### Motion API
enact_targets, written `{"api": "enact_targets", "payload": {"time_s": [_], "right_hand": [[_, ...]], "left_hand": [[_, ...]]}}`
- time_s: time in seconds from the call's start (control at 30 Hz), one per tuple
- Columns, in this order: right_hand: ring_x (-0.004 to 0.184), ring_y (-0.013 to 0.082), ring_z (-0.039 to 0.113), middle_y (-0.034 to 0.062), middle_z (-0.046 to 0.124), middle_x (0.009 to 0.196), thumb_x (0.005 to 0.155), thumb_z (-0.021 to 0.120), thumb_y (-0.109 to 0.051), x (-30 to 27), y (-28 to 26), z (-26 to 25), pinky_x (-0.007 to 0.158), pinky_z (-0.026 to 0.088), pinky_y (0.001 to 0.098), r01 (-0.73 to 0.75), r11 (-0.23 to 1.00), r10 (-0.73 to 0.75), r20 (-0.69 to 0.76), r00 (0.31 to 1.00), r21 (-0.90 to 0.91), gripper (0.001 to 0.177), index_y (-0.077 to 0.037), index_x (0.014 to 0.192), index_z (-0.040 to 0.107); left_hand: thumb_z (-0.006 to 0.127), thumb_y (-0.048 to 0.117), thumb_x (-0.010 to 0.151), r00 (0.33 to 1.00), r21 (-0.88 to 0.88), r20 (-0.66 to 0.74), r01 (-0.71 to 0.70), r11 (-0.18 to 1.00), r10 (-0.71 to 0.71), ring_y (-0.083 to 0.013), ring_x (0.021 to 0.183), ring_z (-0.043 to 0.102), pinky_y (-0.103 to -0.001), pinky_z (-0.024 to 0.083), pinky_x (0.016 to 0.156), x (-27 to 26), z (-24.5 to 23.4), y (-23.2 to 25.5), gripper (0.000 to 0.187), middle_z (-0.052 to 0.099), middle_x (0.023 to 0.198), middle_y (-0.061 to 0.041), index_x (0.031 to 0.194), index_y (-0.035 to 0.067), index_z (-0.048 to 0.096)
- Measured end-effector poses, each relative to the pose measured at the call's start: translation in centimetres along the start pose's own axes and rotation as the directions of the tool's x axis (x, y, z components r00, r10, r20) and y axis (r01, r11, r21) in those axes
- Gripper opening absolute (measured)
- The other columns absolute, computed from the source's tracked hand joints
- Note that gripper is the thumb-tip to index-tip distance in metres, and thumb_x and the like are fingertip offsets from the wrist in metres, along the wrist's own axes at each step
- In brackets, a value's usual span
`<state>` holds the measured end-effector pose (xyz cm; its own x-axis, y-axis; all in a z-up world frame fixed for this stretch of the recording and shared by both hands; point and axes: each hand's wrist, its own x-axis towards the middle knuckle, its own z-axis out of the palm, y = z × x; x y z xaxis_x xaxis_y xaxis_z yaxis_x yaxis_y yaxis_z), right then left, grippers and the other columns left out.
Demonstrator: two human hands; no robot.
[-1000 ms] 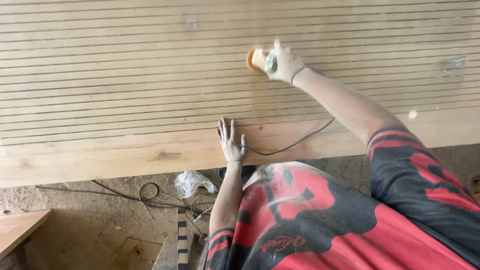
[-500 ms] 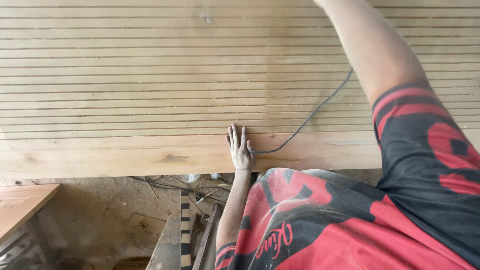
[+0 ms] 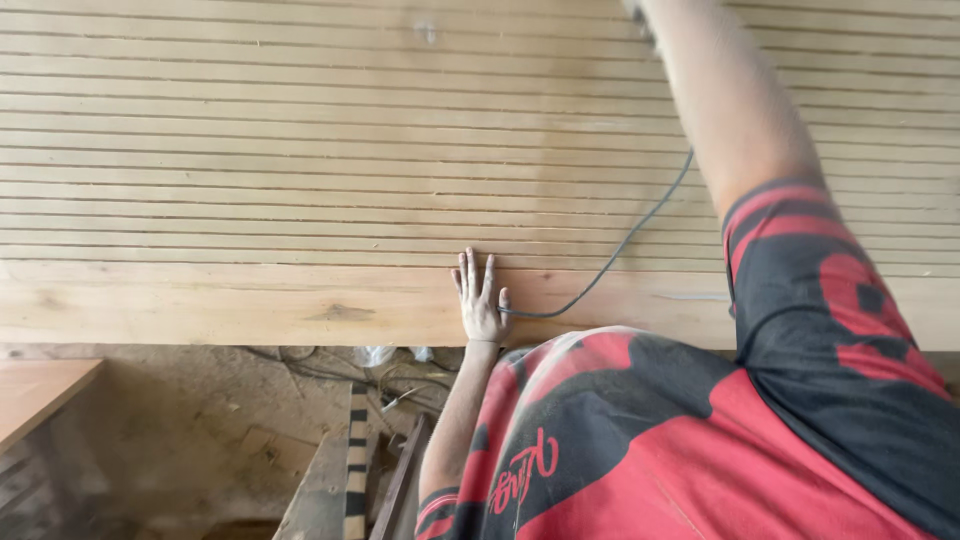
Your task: The person uses an orbital sander to smooth the surface of a large wooden panel. They move the sander systematically across the wood, generating sawdust, and then walk away from the panel.
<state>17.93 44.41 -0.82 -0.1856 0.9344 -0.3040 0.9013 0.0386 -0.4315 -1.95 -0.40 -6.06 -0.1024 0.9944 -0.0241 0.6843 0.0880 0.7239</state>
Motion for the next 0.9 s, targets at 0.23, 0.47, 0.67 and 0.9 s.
{"api": "enact_targets", "payload": {"time_s": [0.23, 0.47, 0.67, 0.9], "right_hand": [[0.095, 0.0319, 0.072, 0.0272, 0.062, 0.126, 0.073, 0.088, -0.031, -9.5, -3.1, 0.3, 0.076, 0.065, 0.0381, -0.088, 0.995, 0.083, 0.128, 0.988, 0.039, 0.121, 0.004, 0.158, 0.009], [0.099, 0.0403, 0.071, 0.0266, 0.069, 0.111, 0.072, 0.091, -0.035, -24.4, -2.9, 7.5, 0.08, 0.061, 0.0475, -0.006, 1.0, 0.005, -0.016, 1.0, -0.031, 0.11, 0.003, 0.152, 0.025], [0.099, 0.0409, 0.072, 0.0243, 0.071, 0.107, 0.072, 0.087, -0.036, -33.1, -3.2, 10.6, 0.083, 0.061, 0.0485, -0.061, 0.996, 0.071, 0.159, 0.985, -0.068, 0.104, 0.001, 0.151, 0.03], [0.095, 0.041, 0.072, 0.0265, 0.067, 0.108, 0.068, 0.09, -0.037, -32.2, -3.6, 10.3, 0.079, 0.061, 0.0496, 0.051, 0.993, -0.038, 0.116, 0.993, -0.109, 0.107, 0.001, 0.148, 0.03]], "left_hand": [[0.048, 0.057, 0.1, 0.995, -0.122, -0.079, -0.067, 0.99, 0.057, -0.041, 0.161, 0.018, -0.056, 0.01, 0.132, 0.0, -0.9, 0.3, 0.089, 0.023, 0.171, -0.024, 0.163, -0.001, 0.024], [0.053, 0.055, 0.099, 0.979, -0.163, -0.181, -0.125, 0.979, 0.094, -0.0408, 0.16, 0.022, -0.055, 0.012, 0.132, -0.6, -0.4, -0.2, 0.089, 0.026, 0.169, -0.025, 0.163, -0.001, 0.023], [0.052, 0.054, 0.101, 0.972, -0.274, -0.214, -0.158, 0.949, 0.1, -0.0408, 0.159, 0.026, -0.055, 0.013, 0.132, -1.1, -0.8, -0.3, 0.087, 0.027, 0.169, -0.026, 0.162, -0.001, 0.025], [0.049, 0.05, 0.101, 0.988, -0.122, -0.118, -0.118, 0.985, 0.103, -0.0399, 0.159, 0.022, -0.054, 0.013, 0.13, 0.3, -3.8, -2.8, 0.077, 0.024, 0.17, -0.021, 0.163, 0.007, 0.03]]}}
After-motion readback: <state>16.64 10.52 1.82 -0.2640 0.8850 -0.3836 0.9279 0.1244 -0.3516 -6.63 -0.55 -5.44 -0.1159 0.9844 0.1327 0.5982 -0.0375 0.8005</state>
